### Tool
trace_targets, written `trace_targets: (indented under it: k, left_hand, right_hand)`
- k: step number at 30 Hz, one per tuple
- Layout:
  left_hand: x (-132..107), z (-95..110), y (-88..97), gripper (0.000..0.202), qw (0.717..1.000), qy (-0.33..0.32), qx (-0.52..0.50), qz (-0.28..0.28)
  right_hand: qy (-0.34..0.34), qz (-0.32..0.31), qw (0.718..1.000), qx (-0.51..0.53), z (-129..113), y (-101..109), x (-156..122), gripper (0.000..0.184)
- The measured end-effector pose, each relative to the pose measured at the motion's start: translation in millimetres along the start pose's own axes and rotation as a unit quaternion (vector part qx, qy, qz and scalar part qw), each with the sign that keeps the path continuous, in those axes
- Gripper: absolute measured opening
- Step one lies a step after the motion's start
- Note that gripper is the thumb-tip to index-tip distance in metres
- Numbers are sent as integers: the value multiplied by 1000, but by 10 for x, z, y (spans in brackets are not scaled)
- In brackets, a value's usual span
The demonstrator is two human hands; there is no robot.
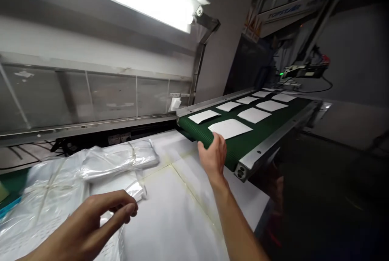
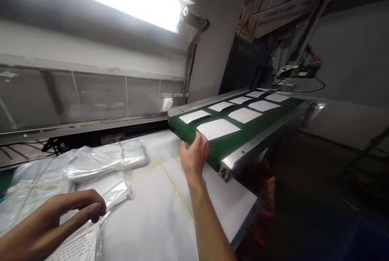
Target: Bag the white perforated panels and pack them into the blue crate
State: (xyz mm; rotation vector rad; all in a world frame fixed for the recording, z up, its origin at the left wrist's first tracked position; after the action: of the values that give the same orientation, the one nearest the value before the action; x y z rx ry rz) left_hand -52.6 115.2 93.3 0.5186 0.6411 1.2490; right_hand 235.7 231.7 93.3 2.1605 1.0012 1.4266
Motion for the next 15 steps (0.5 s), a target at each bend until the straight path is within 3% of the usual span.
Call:
trace_targets:
  k: [3, 6, 10, 15]
  left_hand:
    - [229, 143, -156, 29, 997, -23, 2, -77]
    - [532, 289, -270, 33, 996, -63, 21, -66]
    - [1290, 637, -422, 30, 984, -161, 77, 25]
    - [2660, 1251, -664, 30, 970, -190, 100, 113]
  right_hand:
    - [-27, -11, 997, -75, 275, -111, 729, 63]
    - [-66, -57, 989, -117, 545, -236, 1109, 60]
    - [-80, -95, 981, -148, 768, -394, 1127, 46]
    - [-37, -66, 981, -181, 892, -531, 1019, 48]
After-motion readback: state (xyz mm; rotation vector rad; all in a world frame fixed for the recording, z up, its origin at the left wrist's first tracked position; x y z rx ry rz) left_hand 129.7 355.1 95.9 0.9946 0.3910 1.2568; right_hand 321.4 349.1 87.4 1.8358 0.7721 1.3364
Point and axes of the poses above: each hand's wrist, its own x-axis towards the middle knuckle, its own y-axis out of the back of the hand, z = x × y, the point moved 5 cm from there along x, towards the middle knuckle, and after that the axes turned 13 degrees about y, right-handed, at the moved point
